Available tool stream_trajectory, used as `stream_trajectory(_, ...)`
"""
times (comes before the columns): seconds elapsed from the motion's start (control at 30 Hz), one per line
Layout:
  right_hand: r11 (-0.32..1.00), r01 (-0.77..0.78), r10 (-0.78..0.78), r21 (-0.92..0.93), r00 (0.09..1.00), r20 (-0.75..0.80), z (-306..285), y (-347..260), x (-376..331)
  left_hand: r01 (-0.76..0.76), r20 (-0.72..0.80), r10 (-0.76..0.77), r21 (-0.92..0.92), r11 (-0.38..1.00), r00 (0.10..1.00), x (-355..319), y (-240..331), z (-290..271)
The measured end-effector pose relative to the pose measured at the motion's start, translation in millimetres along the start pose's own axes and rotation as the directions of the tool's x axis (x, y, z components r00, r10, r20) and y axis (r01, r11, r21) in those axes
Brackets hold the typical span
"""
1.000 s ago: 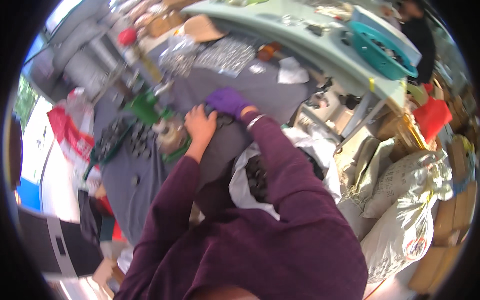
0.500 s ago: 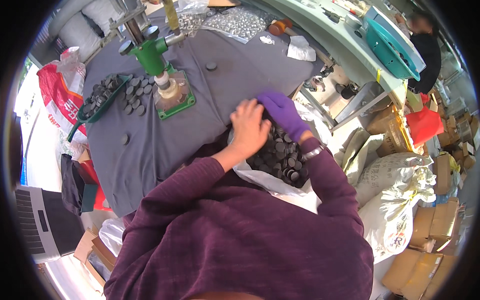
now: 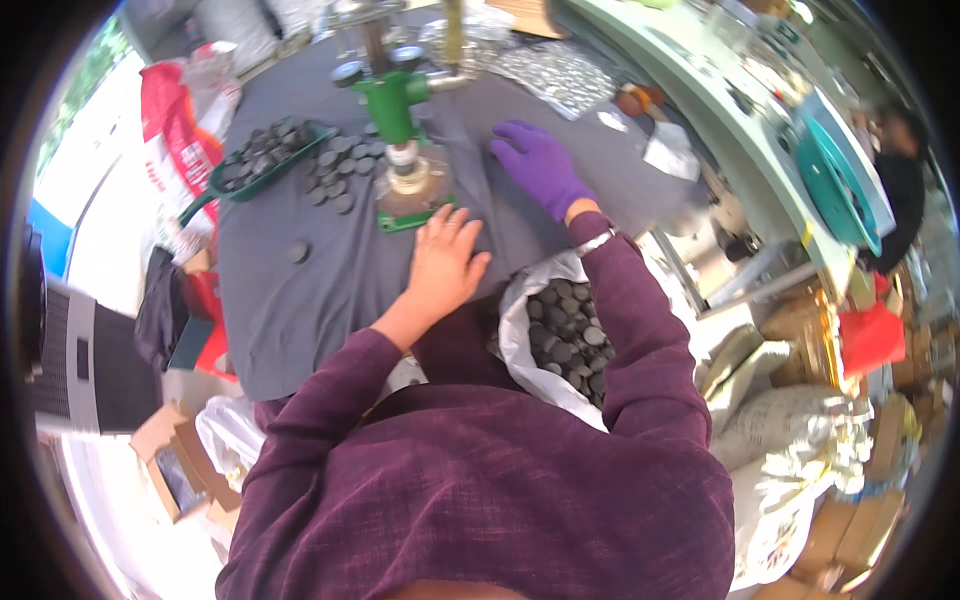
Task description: Insert small plastic discs into a manual press, pull the lever to process them, and then move them aside.
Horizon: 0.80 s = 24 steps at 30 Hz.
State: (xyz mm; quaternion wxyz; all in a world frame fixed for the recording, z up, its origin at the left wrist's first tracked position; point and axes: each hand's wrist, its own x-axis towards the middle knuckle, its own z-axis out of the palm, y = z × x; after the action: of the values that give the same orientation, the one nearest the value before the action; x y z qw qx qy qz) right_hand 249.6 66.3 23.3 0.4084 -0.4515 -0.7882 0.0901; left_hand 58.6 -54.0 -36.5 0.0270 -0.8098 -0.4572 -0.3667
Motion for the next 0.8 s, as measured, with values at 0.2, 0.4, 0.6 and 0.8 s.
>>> stream_trajectory(0.2,0.961,0.160,-0.127,-0.226,0.980,0.154,51.0,38.5,-0.3,-0.008,0.057,0.008,-0.001,1.000,0.998,0.4,1.5,7.8)
stream_trajectory(0.4,0.974,0.140,-0.116,-0.179,0.983,0.140,-22.5,3.4,-111.7,0.034,0.077,-0.033,-0.014,0.999,0.996,-2.2,1.3,1.0)
stream_trajectory(0.6,0.944,-0.258,0.325,-0.207,0.842,0.432,-78.3,-46.0,-200.9,0.012,0.037,-0.007,-0.123,0.992,0.999,-2.5,0.9,0.2)
stream_trajectory(0.8,0.984,-0.174,0.173,0.033,0.985,0.011,-42.6,-64.1,-131.4,-0.055,-0.148,0.015,-0.274,0.960,0.989,-0.7,-8.7,-18.0)
